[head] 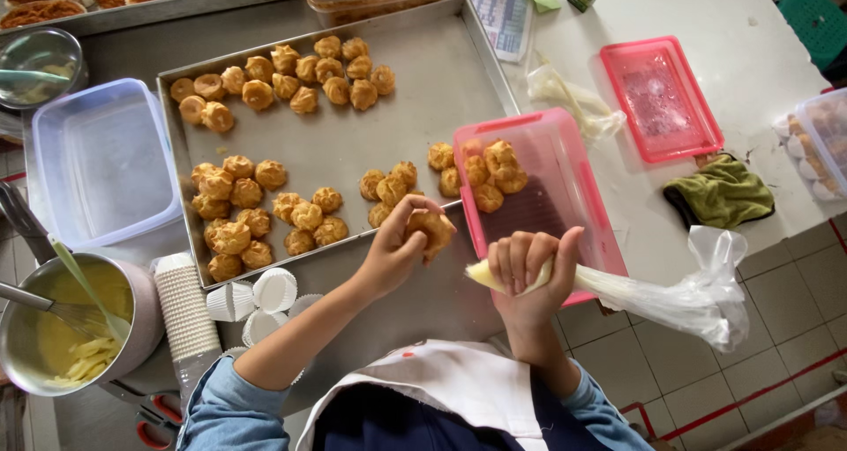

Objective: The person fills small pastry shells with a yellow cream from a piping bag by hand, then places the filled pastries into a plastic container.

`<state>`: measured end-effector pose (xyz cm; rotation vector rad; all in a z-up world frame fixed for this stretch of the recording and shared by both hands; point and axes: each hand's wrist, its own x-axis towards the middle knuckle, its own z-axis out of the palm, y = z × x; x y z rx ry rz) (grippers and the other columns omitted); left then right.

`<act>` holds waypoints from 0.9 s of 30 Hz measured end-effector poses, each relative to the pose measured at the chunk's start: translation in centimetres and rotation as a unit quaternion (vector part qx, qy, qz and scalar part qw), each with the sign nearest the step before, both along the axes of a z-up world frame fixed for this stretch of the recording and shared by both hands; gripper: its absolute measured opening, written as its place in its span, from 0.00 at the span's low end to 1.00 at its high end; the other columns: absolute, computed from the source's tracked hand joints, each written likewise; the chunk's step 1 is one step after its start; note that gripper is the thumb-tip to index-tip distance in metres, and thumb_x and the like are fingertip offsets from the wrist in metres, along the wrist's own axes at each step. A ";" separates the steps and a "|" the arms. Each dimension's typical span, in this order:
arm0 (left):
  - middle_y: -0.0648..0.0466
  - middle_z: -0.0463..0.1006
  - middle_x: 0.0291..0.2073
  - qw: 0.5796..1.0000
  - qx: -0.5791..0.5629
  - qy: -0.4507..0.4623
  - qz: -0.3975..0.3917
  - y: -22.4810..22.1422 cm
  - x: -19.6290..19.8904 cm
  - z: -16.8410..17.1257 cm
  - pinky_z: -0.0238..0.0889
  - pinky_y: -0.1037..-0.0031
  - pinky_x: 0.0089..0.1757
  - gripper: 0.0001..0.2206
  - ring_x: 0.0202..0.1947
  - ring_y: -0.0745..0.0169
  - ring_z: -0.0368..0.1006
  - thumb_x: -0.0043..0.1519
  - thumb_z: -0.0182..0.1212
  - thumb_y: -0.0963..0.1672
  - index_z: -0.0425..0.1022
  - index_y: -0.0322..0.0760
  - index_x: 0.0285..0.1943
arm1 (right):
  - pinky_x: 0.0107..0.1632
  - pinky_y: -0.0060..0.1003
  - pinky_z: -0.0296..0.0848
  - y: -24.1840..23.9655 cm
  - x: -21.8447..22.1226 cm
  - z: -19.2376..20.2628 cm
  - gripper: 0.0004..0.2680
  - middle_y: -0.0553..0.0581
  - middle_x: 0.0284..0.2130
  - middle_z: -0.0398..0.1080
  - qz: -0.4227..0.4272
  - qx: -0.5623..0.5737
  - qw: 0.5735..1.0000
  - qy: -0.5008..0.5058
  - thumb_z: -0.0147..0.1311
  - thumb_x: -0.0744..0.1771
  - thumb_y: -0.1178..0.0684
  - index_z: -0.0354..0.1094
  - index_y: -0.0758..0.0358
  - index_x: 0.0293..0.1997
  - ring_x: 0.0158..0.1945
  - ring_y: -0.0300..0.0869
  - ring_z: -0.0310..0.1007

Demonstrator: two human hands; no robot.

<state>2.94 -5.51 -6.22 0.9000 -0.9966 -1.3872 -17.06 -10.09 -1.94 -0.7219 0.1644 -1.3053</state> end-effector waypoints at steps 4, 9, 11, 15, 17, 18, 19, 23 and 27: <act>0.47 0.72 0.54 1.000 0.013 -0.005 -0.020 0.7 -1.7 0.8 0.70 0.75 0.45 0.20 0.45 0.65 0.70 0.64 0.43 0.34 0.61 0.33 0.67 | 0.24 0.32 0.54 0.4 1.4 -0.3 0.26 0.48 0.11 0.49 -0.037 -0.021 0.999 -0.025 0.24 0.76 0.36 0.51 0.56 0.18 0.14 0.36 0.46; 0.49 0.67 0.60 0.997 0.021 -0.023 -0.075 2.5 -3.0 4.6 0.66 0.76 0.57 0.29 0.60 0.65 0.67 0.63 0.50 0.33 0.54 0.34 0.75 | 0.23 0.34 0.56 0.1 1.7 -1.0 0.26 0.51 0.12 0.52 -0.074 -0.043 0.996 0.032 0.24 0.75 0.34 0.50 0.57 0.18 0.13 0.38 0.48; 0.49 0.64 0.61 0.995 -0.012 -0.034 -0.094 3.0 -3.6 5.8 0.67 0.71 0.61 0.30 0.63 0.60 0.66 0.65 0.55 0.35 0.49 0.35 0.77 | 0.22 0.35 0.57 0.3 1.6 -1.1 0.26 0.51 0.12 0.53 -0.091 -0.068 0.991 0.068 0.24 0.74 0.33 0.50 0.57 0.18 0.13 0.39 0.50; 0.48 0.67 0.59 0.983 0.036 -0.168 -0.071 3.5 -4.2 7.5 0.72 0.71 0.56 0.30 0.59 0.59 0.71 0.63 0.58 0.36 0.51 0.36 0.75 | 0.20 0.34 0.54 1.3 1.7 -0.3 0.27 0.52 0.12 0.53 -0.133 -0.159 0.963 0.172 0.25 0.74 0.31 0.48 0.60 0.18 0.13 0.37 0.51; 0.45 0.67 0.60 0.979 -0.002 -0.197 -0.051 3.7 -4.4 8.0 0.71 0.69 0.57 0.31 0.60 0.55 0.70 0.62 0.57 0.35 0.52 0.35 0.75 | 0.20 0.34 0.53 1.7 1.8 0.8 0.27 0.52 0.13 0.52 -0.136 -0.185 0.952 0.202 0.25 0.74 0.31 0.48 0.61 0.18 0.14 0.37 0.51; 0.45 0.67 0.60 0.979 -0.001 -0.196 -0.050 3.8 -4.4 8.2 0.71 0.69 0.57 0.31 0.60 0.55 0.70 0.62 0.57 0.35 0.52 0.35 0.75 | 0.21 0.34 0.52 1.7 1.9 1.3 0.27 0.51 0.12 0.52 -0.164 -0.239 0.926 0.242 0.24 0.74 0.32 0.47 0.61 0.18 0.14 0.38 0.51; 0.44 0.69 0.58 0.966 -0.023 -0.253 -0.041 4.0 -4.4 8.4 0.69 0.67 0.55 0.31 0.59 0.51 0.71 0.61 0.59 0.35 0.53 0.35 0.75 | 0.21 0.34 0.52 1.8 1.9 1.8 0.28 0.51 0.12 0.51 -0.191 -0.291 0.894 0.281 0.23 0.74 0.33 0.46 0.61 0.17 0.14 0.38 0.51; 0.42 0.70 0.56 0.954 -0.064 -0.290 -0.025 4.3 -4.4 8.7 0.67 0.63 0.54 0.31 0.58 0.45 0.71 0.60 0.60 0.35 0.55 0.34 0.74 | 0.22 0.35 0.50 2.1 1.8 2.2 0.27 0.52 0.12 0.50 -0.183 -0.293 0.893 0.289 0.25 0.75 0.34 0.45 0.62 0.17 0.15 0.39 0.50; 0.42 0.69 0.58 0.953 -0.080 -0.290 -0.022 4.4 -4.2 8.8 0.68 0.63 0.55 0.31 0.59 0.45 0.70 0.60 0.60 0.34 0.55 0.33 0.74 | 0.22 0.35 0.45 1.8 1.5 0.5 0.27 0.50 0.12 0.47 -0.110 -0.177 0.963 0.168 0.26 0.75 0.34 0.45 0.61 0.18 0.15 0.37 0.43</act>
